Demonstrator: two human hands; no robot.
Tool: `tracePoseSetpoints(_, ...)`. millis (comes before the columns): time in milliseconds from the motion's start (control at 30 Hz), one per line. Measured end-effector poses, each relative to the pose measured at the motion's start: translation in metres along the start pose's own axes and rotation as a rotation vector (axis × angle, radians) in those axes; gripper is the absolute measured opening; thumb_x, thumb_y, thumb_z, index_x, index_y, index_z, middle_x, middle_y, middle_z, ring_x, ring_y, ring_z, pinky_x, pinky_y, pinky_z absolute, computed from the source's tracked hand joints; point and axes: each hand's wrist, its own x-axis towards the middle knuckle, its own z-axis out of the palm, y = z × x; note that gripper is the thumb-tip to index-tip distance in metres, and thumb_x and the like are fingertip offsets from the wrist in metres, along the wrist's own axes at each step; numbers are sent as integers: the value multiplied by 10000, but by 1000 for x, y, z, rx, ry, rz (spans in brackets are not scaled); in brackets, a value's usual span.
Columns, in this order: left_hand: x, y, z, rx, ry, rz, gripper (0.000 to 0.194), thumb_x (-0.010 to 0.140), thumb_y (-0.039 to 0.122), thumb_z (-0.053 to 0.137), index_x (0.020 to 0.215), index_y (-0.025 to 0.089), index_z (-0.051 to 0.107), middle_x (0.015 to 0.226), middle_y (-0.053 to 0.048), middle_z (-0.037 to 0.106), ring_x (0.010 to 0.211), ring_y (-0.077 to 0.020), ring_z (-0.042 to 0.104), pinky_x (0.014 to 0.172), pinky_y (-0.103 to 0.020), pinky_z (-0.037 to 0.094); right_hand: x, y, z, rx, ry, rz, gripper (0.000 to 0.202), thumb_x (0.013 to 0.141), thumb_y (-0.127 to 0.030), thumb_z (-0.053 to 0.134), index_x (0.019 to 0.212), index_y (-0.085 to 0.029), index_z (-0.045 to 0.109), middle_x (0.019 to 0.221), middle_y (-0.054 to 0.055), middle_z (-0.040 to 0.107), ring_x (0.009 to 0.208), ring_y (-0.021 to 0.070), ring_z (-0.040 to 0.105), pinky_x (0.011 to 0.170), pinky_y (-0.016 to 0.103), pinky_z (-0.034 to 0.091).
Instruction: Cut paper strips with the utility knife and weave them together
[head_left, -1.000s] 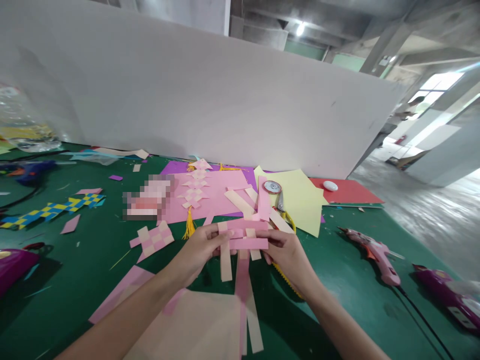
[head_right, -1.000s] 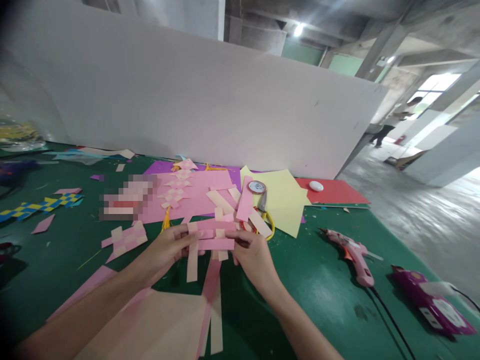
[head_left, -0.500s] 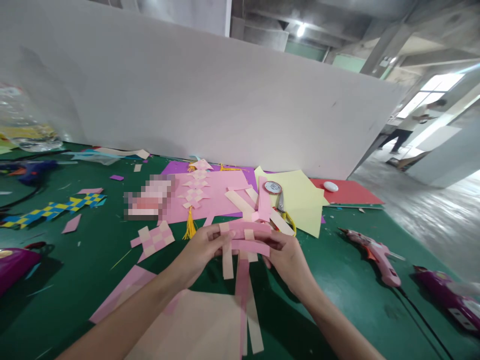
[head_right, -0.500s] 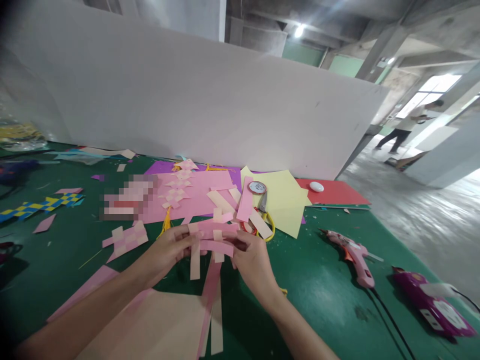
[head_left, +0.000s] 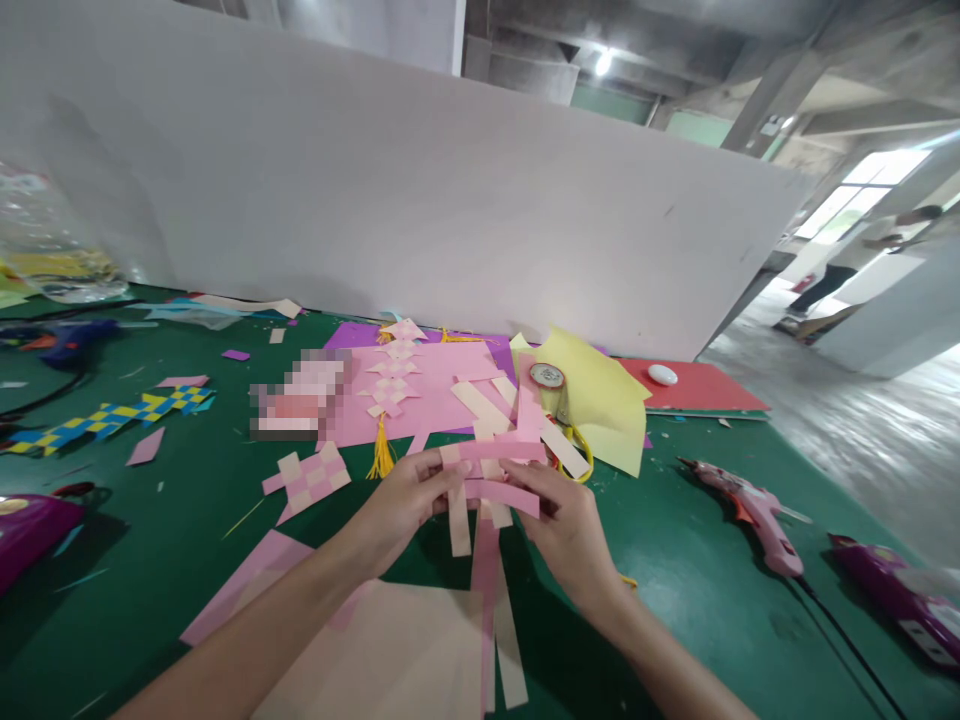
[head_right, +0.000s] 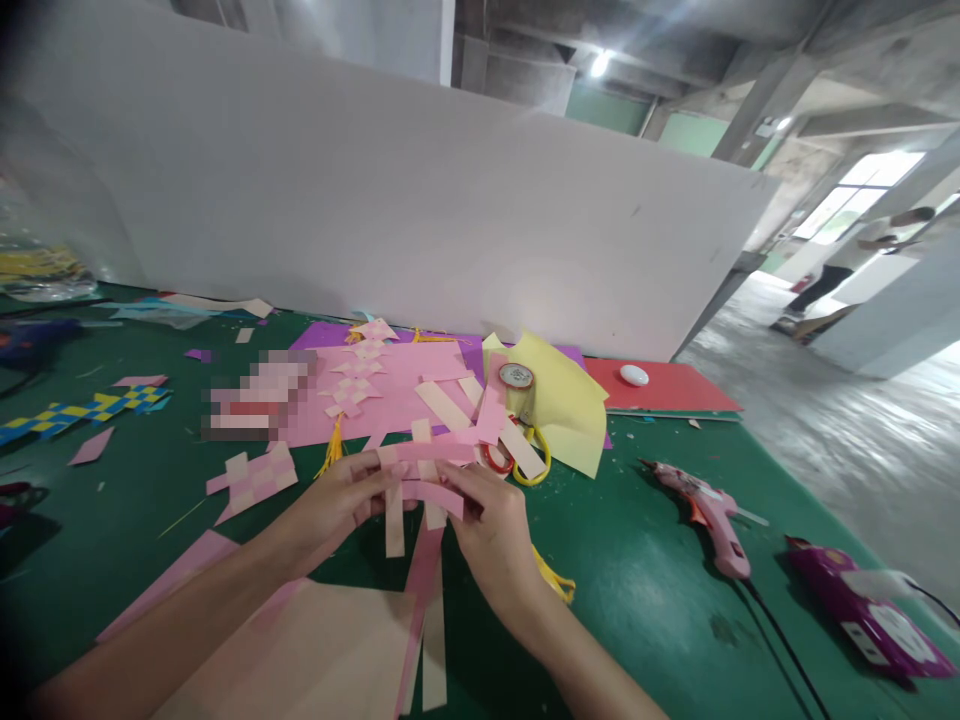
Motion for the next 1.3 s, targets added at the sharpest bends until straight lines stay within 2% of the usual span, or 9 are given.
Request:
tracePoseSetpoints(67,0,0,0,1,-5,-3,259,801,364,630,985,192,694,919,-67,681,855,-193,611,831,-342,482,1,-3,0,-9,4,-38,320,760,-100,523,1006,-201,701,903,68,692,801,189,618,719,291,482)
tracePoseSetpoints(200,0,-2,0,14,-16,0,265,822,376,606,994,192,687,937,-67,678,877,-192,606,822,-329,481,0,-7,1,-33,-10,-64,291,790,-128,537,1023,-194,698,868,76,693,753,182,619,676,278,483)
tracePoseSetpoints(433,0,-7,2,-107,-69,16,271,849,367,580,1002,166,678,960,-82,680,868,-181,611,819,-305,471,-5,-6,4,-95,-10,5,287,784,-143,561,1020,-226,703,782,43,685,657,171,594,605,265,466)
tracePoseSetpoints(633,-1,-8,6,-211,-85,16,261,845,366,588,989,165,674,959,-82,669,888,-190,608,829,-310,468,-4,-10,6,47,15,90,264,815,-206,552,1041,-218,689,942,54,695,852,207,626,732,285,479)
tracePoseSetpoints(700,-1,-8,5,-226,-82,3,256,843,380,587,956,168,676,910,-66,667,850,-172,606,810,-293,472,-4,-11,7,23,9,103,234,814,-219,554,998,-203,698,890,50,693,791,194,619,688,270,472)
tracePoseSetpoints(833,-1,-9,4,-263,-53,-16,214,829,379,608,836,175,671,783,-9,642,759,-120,583,767,-240,467,-4,-11,7,-86,-6,69,179,819,-259,553,739,-172,688,648,11,610,578,134,504,545,231,399)
tracePoseSetpoints(1067,-1,-9,4,-306,-70,-19,206,837,364,604,918,188,674,822,-20,655,795,-131,600,771,-240,466,-5,-9,9,-107,20,111,201,801,-315,589,674,-164,632,577,-10,545,533,118,440,485,221,337)
tracePoseSetpoints(1133,-1,-10,4,-315,-49,-35,209,840,360,602,943,190,667,842,-23,654,820,-134,603,792,-246,467,-6,-9,9,-111,16,100,180,802,-291,587,674,-173,633,591,-7,564,542,124,461,498,221,351)
tracePoseSetpoints(1300,-4,-13,4,-308,-22,-59,188,816,339,636,897,170,654,818,-18,626,796,-127,587,771,-242,472,-7,-12,12,-76,-68,17,145,819,-167,519,828,-214,656,778,3,658,654,136,554,612,221,408)
